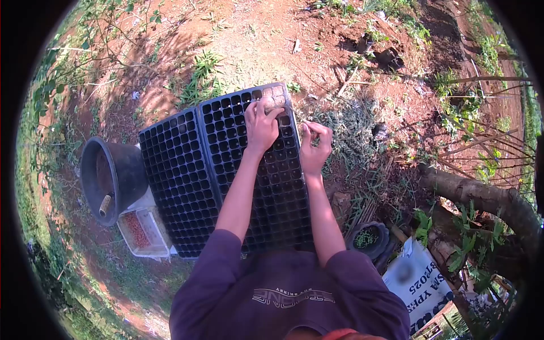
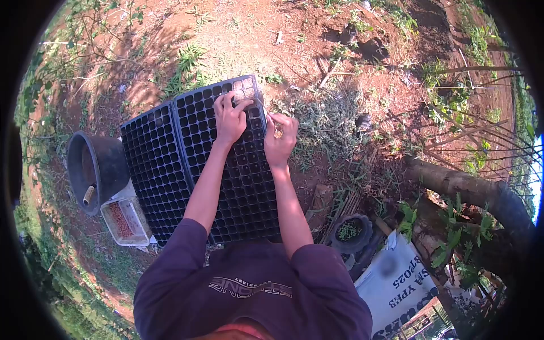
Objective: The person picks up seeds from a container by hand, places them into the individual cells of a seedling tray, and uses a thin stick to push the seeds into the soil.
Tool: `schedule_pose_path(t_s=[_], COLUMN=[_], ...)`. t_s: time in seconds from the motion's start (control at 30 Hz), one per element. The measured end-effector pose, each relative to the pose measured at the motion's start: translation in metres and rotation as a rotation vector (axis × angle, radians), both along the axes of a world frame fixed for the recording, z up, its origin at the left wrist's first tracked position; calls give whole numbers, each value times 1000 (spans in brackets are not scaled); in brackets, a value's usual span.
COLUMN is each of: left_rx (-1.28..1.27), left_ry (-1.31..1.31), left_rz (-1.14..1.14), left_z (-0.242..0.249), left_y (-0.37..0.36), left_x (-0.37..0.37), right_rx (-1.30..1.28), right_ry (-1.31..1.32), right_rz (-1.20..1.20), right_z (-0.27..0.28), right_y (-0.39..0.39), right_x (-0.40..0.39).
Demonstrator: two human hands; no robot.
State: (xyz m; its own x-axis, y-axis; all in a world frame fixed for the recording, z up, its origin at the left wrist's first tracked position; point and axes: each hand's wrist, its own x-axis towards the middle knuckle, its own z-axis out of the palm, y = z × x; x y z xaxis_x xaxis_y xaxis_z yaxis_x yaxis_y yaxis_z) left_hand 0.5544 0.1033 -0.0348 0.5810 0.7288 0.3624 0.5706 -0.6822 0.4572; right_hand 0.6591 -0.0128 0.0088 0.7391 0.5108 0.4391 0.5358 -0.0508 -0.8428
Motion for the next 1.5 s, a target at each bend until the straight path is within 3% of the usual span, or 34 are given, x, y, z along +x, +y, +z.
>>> schedule_pose_path(t_s=[0.47, 0.9, 1.0, 1.5], left_rx=[15, -61, -73, -124], left_ry=[-88, -66, -84, -109], left_rz=[140, 57, 54, 59], left_z=[5, 4, 4, 5], left_y=[-3, -5, -6, -6], left_x=[-24, -33, -33, -35], right_rx=[-65, -158, -122, -102], right_ry=[29, 18, 144, 69], right_rz=[-24, -37, -50, 1], right_z=[-4, -17, -14, -7], right_y=[4, 14, 14, 19], right_x=[0, -1, -4, -7])
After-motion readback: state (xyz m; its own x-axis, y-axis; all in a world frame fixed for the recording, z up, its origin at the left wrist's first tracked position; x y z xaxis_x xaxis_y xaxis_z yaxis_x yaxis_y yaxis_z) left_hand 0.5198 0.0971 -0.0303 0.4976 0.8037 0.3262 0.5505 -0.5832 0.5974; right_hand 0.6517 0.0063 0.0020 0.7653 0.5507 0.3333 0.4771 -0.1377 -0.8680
